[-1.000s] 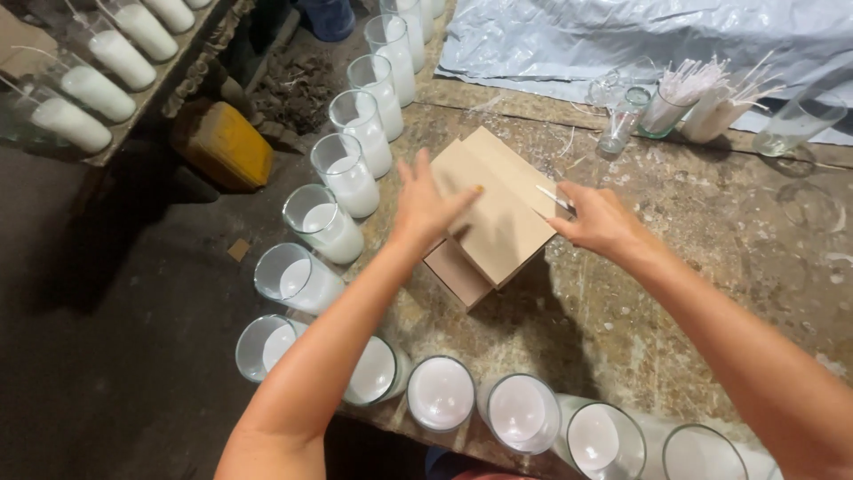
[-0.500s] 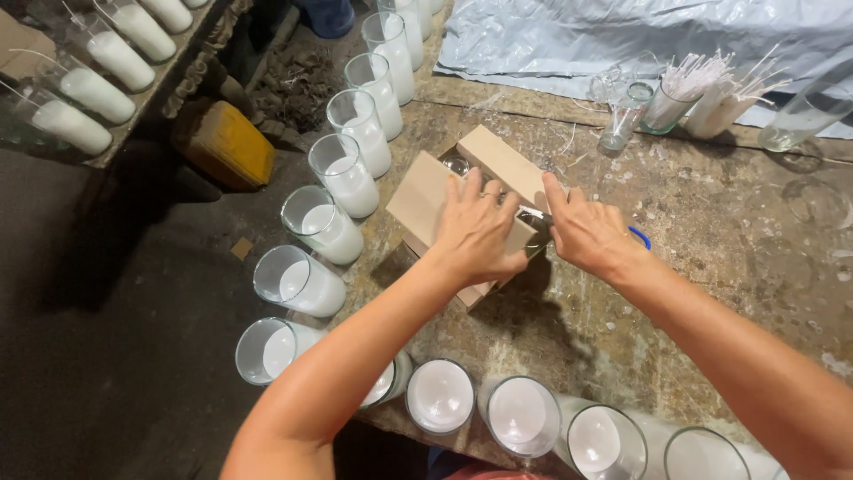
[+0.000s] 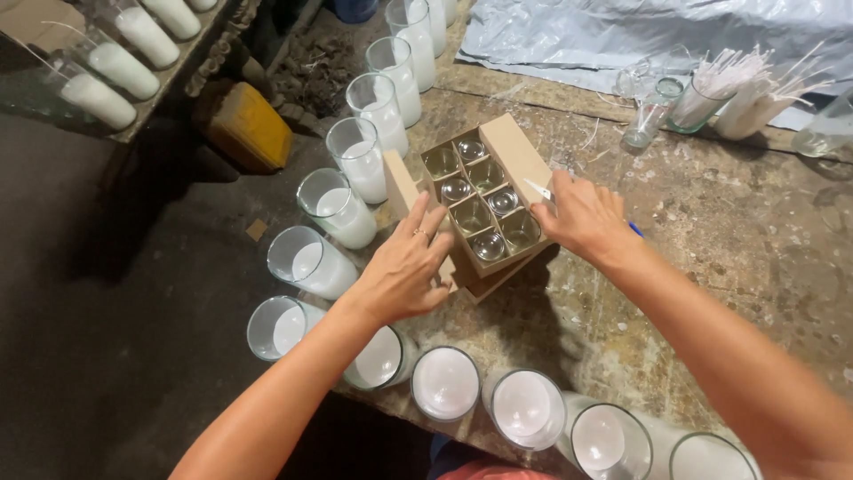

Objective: Unpacking small glass jars from cardboard divider boxes and arranging them in organized rows on a workbench.

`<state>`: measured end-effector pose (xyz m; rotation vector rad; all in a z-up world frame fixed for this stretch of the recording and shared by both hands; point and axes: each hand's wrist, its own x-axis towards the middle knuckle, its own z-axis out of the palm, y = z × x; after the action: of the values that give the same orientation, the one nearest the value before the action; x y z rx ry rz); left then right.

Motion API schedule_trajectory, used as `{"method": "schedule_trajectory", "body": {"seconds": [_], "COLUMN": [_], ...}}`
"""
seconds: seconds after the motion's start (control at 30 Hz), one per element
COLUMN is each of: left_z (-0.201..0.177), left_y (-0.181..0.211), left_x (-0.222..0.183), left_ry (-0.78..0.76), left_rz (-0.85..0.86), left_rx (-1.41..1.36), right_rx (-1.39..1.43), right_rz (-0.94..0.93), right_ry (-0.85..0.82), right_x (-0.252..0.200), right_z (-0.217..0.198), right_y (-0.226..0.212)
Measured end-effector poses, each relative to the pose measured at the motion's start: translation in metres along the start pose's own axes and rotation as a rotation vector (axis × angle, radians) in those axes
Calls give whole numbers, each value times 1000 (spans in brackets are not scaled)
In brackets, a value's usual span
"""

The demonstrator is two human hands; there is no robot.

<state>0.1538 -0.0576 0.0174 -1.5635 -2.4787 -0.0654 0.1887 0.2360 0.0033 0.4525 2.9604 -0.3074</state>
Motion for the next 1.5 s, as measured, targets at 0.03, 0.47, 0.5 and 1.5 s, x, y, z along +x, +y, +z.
{"method": "schedule_trajectory", "body": {"seconds": [0.03, 0.47, 0.5, 1.5], "left_z": [-5, -29, -35, 63], "left_y": [0, -14, -11, -46], "left_x": [-2, 56, 65, 103], "left_ry": [1, -269, -330, -27], "left_rz": [1, -522, -568, -747], "left_rx": [3, -697, -1002, -1022], "right_rx": [1, 996, 1425, -125], "right_rz": [0, -159, -123, -412], "right_ry": [2, 1, -32, 280], "right_x": [2, 16, 11, -38], "right_z": [-7, -60, -63, 37], "right_y": [-7, -73, -85, -21]}}
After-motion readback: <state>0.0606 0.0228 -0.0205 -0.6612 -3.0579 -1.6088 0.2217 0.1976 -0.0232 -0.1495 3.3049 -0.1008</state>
